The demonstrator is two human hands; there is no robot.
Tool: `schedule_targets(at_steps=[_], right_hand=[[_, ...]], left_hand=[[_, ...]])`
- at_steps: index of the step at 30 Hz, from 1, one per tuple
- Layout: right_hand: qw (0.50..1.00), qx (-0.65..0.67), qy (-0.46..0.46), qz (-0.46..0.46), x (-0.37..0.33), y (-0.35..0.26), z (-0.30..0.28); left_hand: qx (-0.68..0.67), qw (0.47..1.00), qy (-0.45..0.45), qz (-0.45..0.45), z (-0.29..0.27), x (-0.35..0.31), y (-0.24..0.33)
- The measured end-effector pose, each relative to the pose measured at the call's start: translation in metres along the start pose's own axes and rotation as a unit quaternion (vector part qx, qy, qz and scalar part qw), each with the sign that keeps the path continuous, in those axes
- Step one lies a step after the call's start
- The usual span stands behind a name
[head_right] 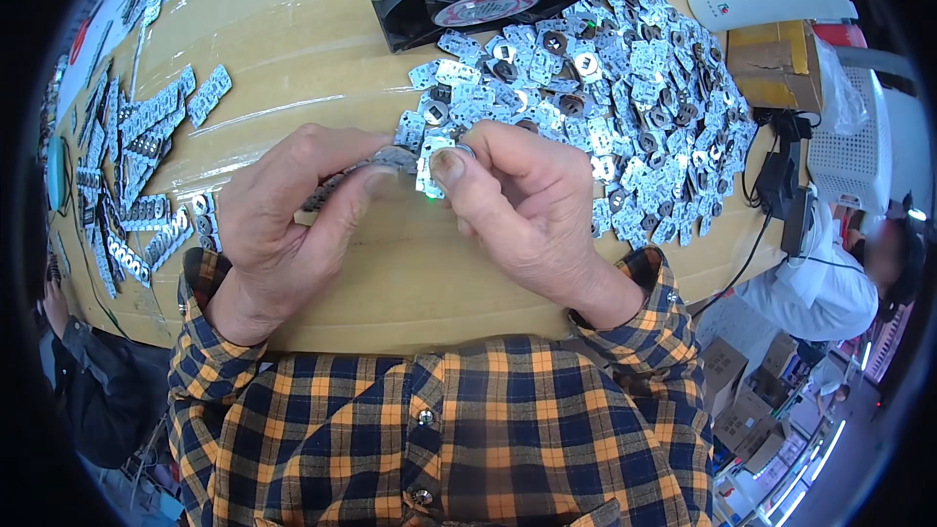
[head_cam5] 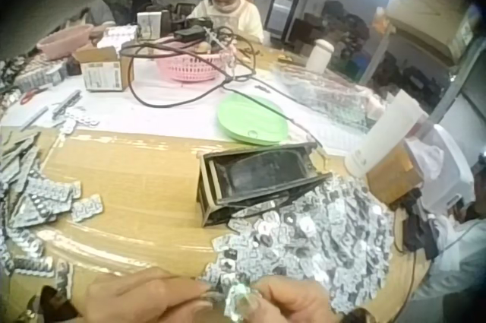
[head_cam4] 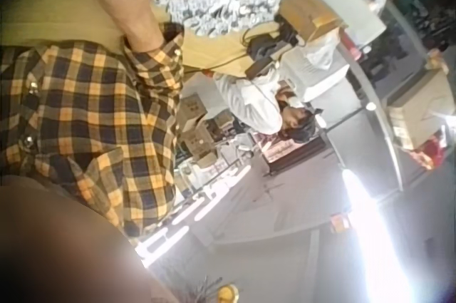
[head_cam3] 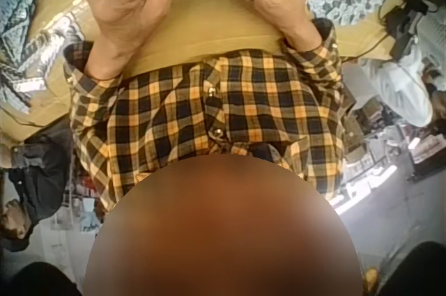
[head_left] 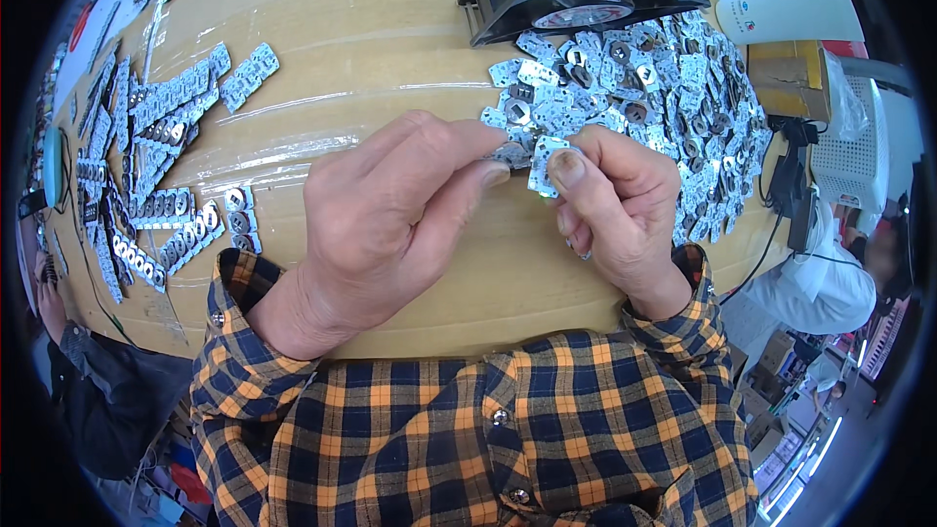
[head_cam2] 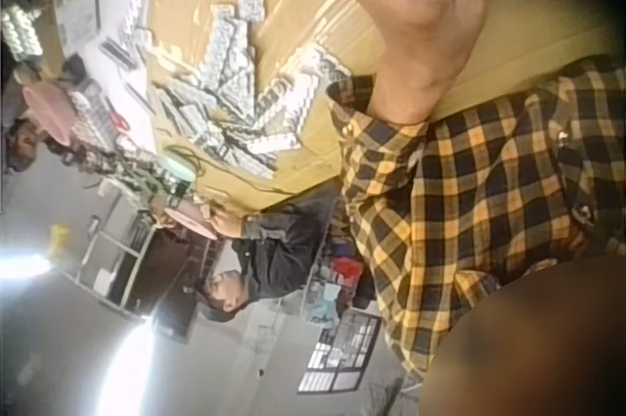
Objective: Breaking apart small metal components from strips and sorting them into a pile.
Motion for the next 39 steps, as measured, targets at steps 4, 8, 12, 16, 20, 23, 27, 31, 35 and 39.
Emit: schedule_targets(at_steps=[4, 8, 12, 16, 20, 23, 27, 31, 35, 39], right_hand=[[1.000, -0.011, 0.009, -0.007, -0.001, -0.002, 0.001], [0.999, -0.023, 0.032, 0.003, -0.001, 0.000, -0.001], [0.999, -0.029, 0.036, 0.011, 0.000, -0.001, -0.003], [0.996, -0.053, 0.068, -0.015, 0.007, -0.005, -0.014], [0.999, -0.023, 0.042, -0.018, 0.003, -0.006, -0.016], [1.000, -0.018, 0.016, 0.007, 0.002, -0.009, -0.012], [0.999, -0.035, -0.002, 0.003, 0.002, -0.010, -0.010], [0.987, -0.121, 0.058, -0.086, 0.006, -0.012, -0.019], [0.971, -0.161, 0.048, -0.169, 0.005, -0.022, -0.018], [0.964, -0.104, -0.070, -0.235, 0.003, -0.028, -0.006]], left_hand=[[0.013, 0.999, -0.036, -0.012, 0.001, 0.000, 0.005], [0.020, 0.998, -0.027, 0.061, 0.002, 0.000, 0.007], [0.011, 0.993, -0.081, 0.090, 0.001, 0.000, 0.010], [-0.040, 0.990, -0.104, 0.090, 0.006, -0.002, 0.013], [-0.056, 0.995, -0.066, -0.047, 0.002, 0.001, -0.005], [-0.056, 0.996, -0.015, -0.071, -0.001, 0.000, -0.007], [-0.072, 0.992, -0.077, -0.065, 0.002, -0.001, -0.005], [-0.116, 0.978, -0.137, -0.102, 0.008, -0.003, 0.000], [-0.197, 0.958, -0.120, -0.171, 0.006, -0.005, -0.012], [-0.302, 0.902, -0.120, -0.283, 0.010, -0.012, -0.016]])
Point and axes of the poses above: each hand's wrist, its own x-axis towards the middle knuckle, its own z-axis out of the palm, y = z × x, the point moved 6 cm from there along x, towards the middle knuckle
